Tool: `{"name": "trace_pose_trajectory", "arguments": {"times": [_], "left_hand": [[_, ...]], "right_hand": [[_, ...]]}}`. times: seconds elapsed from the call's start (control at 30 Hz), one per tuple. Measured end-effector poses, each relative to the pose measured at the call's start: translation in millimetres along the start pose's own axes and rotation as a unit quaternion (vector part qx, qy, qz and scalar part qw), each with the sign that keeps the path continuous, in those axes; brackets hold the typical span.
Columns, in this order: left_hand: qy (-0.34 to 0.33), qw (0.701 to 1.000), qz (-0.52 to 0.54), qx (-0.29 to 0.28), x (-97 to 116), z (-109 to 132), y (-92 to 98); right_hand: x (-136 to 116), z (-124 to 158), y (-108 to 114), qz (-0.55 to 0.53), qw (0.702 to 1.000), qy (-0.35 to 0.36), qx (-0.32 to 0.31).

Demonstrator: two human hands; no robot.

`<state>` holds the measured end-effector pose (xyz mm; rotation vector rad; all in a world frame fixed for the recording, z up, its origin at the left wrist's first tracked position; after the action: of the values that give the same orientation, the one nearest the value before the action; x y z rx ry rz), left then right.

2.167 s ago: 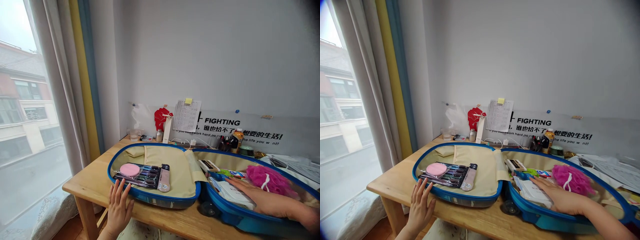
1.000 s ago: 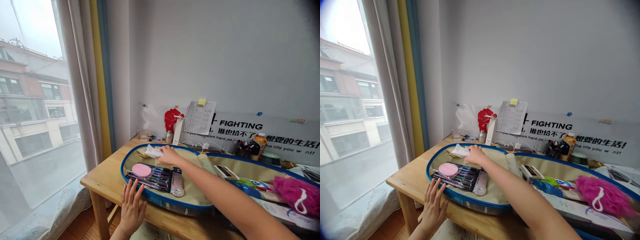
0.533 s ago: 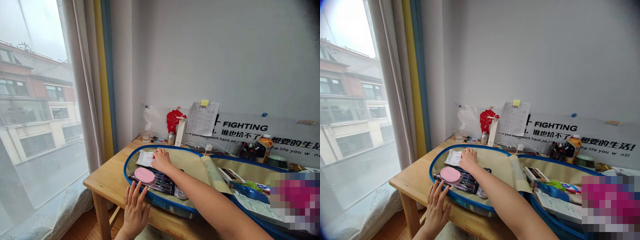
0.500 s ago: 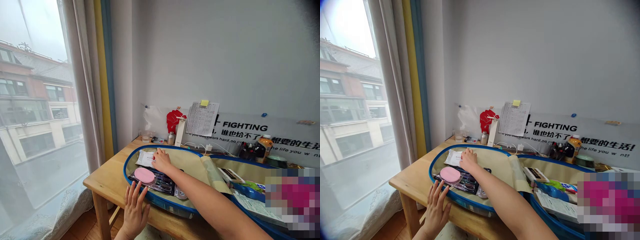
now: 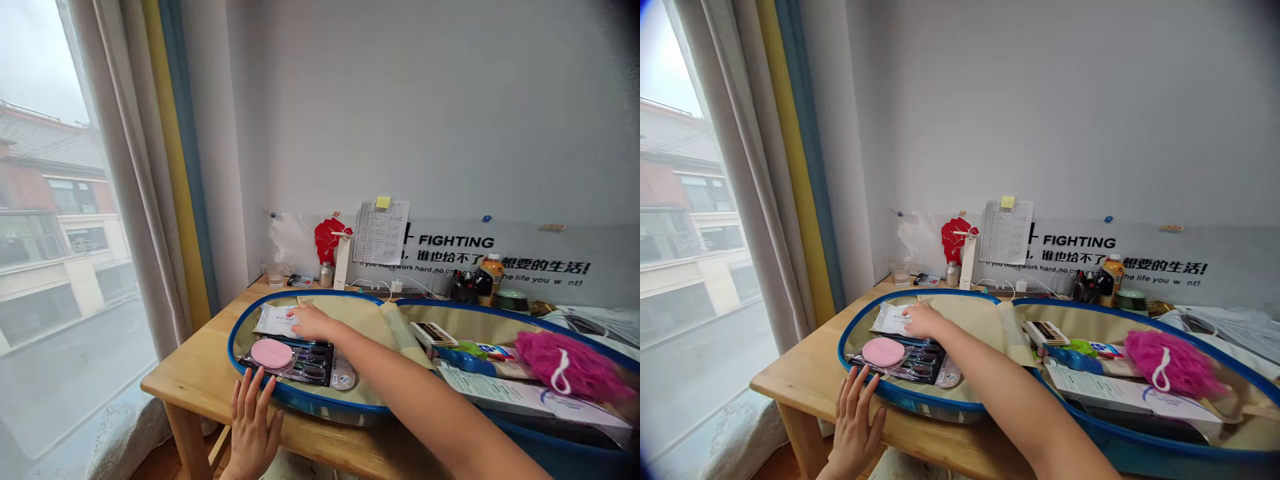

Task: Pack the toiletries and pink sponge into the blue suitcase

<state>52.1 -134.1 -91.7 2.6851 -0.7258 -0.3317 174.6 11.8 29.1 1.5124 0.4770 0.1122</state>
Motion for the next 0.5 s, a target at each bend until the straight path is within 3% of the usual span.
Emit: {"name": "trace_pose_trajectory", "arguments": {"times": [0.13, 0.27, 0.4, 0.5], "left_hand": [[0.001, 1.000, -0.001, 0.001, -0.1, 0.1, -0.2], [-0.001, 1.000, 0.004, 0.005, 0.3, -1.6, 1.1], [0.003, 1.000, 0.006, 0.010, 1.1, -4.0, 2.7], [0.005, 1.000, 0.004, 0.011, 1.9, -5.1, 3.1]], "right_hand": [[40.7, 28.2, 48.3, -0.007, 0.999, -0.013, 0.029], [133.2, 66.6, 86.3, 0.020, 0.989, -0.130, 0.065], [229.2, 106.8, 92.1, 0.045, 0.959, -0.275, 0.053], [271.8, 127.8, 77.9, 0.048, 0.940, -0.336, 0.017]]}}
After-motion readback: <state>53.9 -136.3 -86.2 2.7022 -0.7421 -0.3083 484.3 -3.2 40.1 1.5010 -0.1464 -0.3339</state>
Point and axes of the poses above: each hand's wrist, its own z-axis away from the middle knuckle, its own y-axis out of the back of the hand, x = y × z, the point moved 6 cm from there along -z, towards the middle knuckle, and after that the axes turned 10 degrees about -y, right-handed, at the moved point
